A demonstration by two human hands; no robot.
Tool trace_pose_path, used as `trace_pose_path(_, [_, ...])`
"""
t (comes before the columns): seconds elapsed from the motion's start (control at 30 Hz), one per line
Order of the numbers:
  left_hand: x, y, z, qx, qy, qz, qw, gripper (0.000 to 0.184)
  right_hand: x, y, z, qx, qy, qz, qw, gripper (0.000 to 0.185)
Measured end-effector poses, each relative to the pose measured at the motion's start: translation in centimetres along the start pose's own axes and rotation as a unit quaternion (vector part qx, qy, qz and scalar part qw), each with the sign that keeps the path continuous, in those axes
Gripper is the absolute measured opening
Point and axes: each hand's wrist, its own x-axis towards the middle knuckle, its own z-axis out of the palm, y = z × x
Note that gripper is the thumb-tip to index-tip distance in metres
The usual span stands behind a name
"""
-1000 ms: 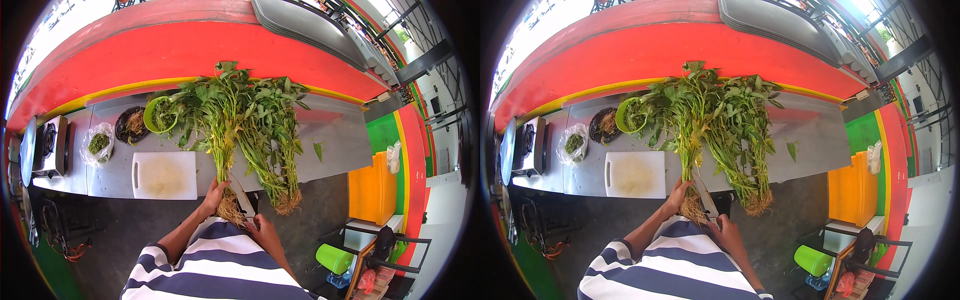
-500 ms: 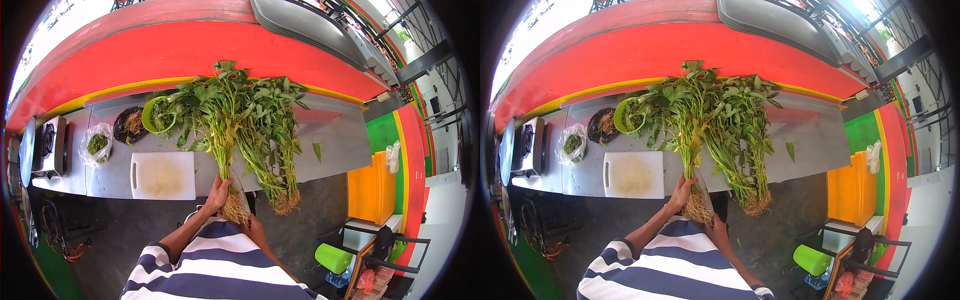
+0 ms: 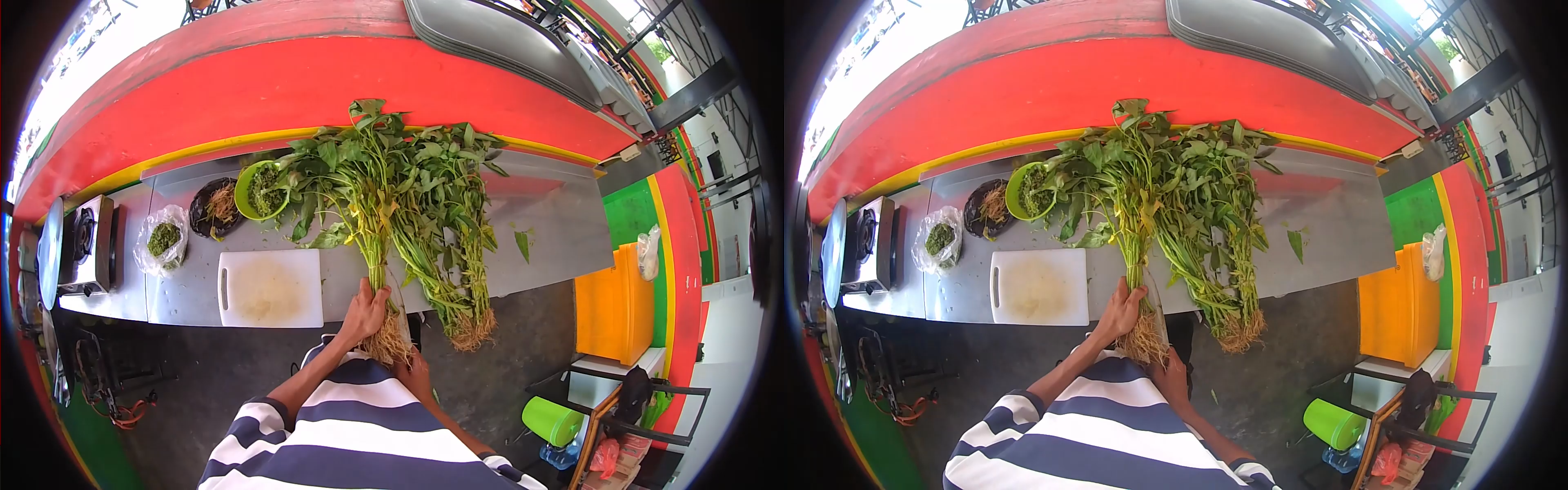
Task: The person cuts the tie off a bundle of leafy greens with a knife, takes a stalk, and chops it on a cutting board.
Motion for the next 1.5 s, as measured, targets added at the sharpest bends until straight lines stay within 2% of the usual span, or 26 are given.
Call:
trace_pose_path(0.17, [0.8,0.4,-0.1,0.013,0.015,0.024,1.0,0.021,-0.1,0.7,0.8,0.035,-0.023,0.093,0.995,0.027])
trace_pose_path(0.3, [1.1,1.0,-0.3,0.053,0.003,0.022,0.998,0.024,0.0,1.0,1.2,0.039,-0.022,0.057,0.997,0.026])
trace_pose_path(0.37, [1.2,1.3,-0.5,0.062,0.007,0.033,0.997,0.025,-0.1,1.0,1.6,0.077,-0.02,0.124,0.989,0.023])
trace_pose_path(0.5, [1.0,0.8,-0.7,0.07,0.033,0.058,0.995,0.027,0.0,0.7,1.9,0.077,-0.004,0.078,0.994,0.021])
trace_pose_path(0.57, [1.0,0.9,-1.1,0.074,0.02,0.05,0.996,0.027,0.2,-0.6,1.5,0.07,0.0,0.022,0.997,0.02])
trace_pose_path(0.7, [0.7,1.3,-1.6,0.117,0.022,0.048,0.992,0.028,0.0,-0.2,2.3,0.108,0.0,0.054,0.993,0.02])
trace_pose_path(0.8, [0.8,1.5,-2.1,0.113,0.004,0.025,0.993,0.029,0.1,-0.1,2.4,0.049,-0.005,0.017,0.999,0.02])
trace_pose_path(0.87, [0.7,1.3,-2.2,0.112,0.006,0.031,0.993,0.029,0.2,0.0,2.8,0.147,-0.017,0.07,0.986,0.02])
trace_pose_path(0.9, [0.7,1.4,-2.3,0.109,0.007,0.031,0.994,0.029,0.2,-0.1,2.9,0.144,-0.016,0.07,0.987,0.02])
trace_pose_path(1.1, [0.3,1.6,-2.2,0.086,-0.009,-0.025,0.996,0.024,0.6,-0.9,2.9,0.105,-0.01,0.014,0.994,0.022])
trace_pose_path(1.13, [0.3,1.4,-1.7,0.059,-0.017,-0.082,0.995,0.025,0.7,-1.1,2.6,0.102,-0.009,0.013,0.995,0.022])
trace_pose_path(1.2, [0.2,1.1,-1.3,0.031,-0.028,-0.135,0.99,0.028,0.7,-1.6,2.4,0.13,-0.034,0.032,0.99,0.024])
trace_pose_path(1.23, [0.5,1.8,-2.1,0.036,-0.037,-0.101,0.994,0.031,0.6,-0.4,2.8,0.127,-0.033,0.032,0.991,0.024])
trace_pose_path(1.3, [1.3,2.6,-3.5,0.042,-0.046,-0.065,0.996,0.036,0.6,2.1,3.6,0.181,-0.03,0.005,0.983,0.026])
trace_pose_path(1.33, [1.8,2.8,-4.0,-0.102,-0.022,-0.147,0.984,0.038,0.8,2.5,3.3,0.179,-0.031,0.004,0.983,0.026])
trace_pose_path(1.37, [2.0,2.9,-4.3,-0.243,0.001,-0.227,0.943,0.041,1.0,3.1,2.7,-0.028,0.005,-0.173,0.984,0.027])
trace_pose_path(1.4, [1.7,2.1,-4.4,-0.242,0.002,-0.229,0.943,0.041,1.1,3.1,2.2,-0.232,0.039,-0.336,0.912,0.028])
trace_pose_path(1.43, [1.3,0.8,-4.2,-0.379,-0.006,-0.284,0.881,0.041,1.1,2.8,1.7,-0.23,0.037,-0.336,0.913,0.028])
trace_pose_path(1.47, [1.1,-0.4,-3.9,-0.505,-0.013,-0.331,0.797,0.041,1.2,2.5,1.3,-0.048,-0.061,-0.116,0.99,0.029])
trace_pose_path(1.5, [0.8,-1.3,-3.4,-0.5,-0.014,-0.332,0.799,0.041,1.2,2.4,1.0,0.14,-0.152,0.115,0.972,0.031])
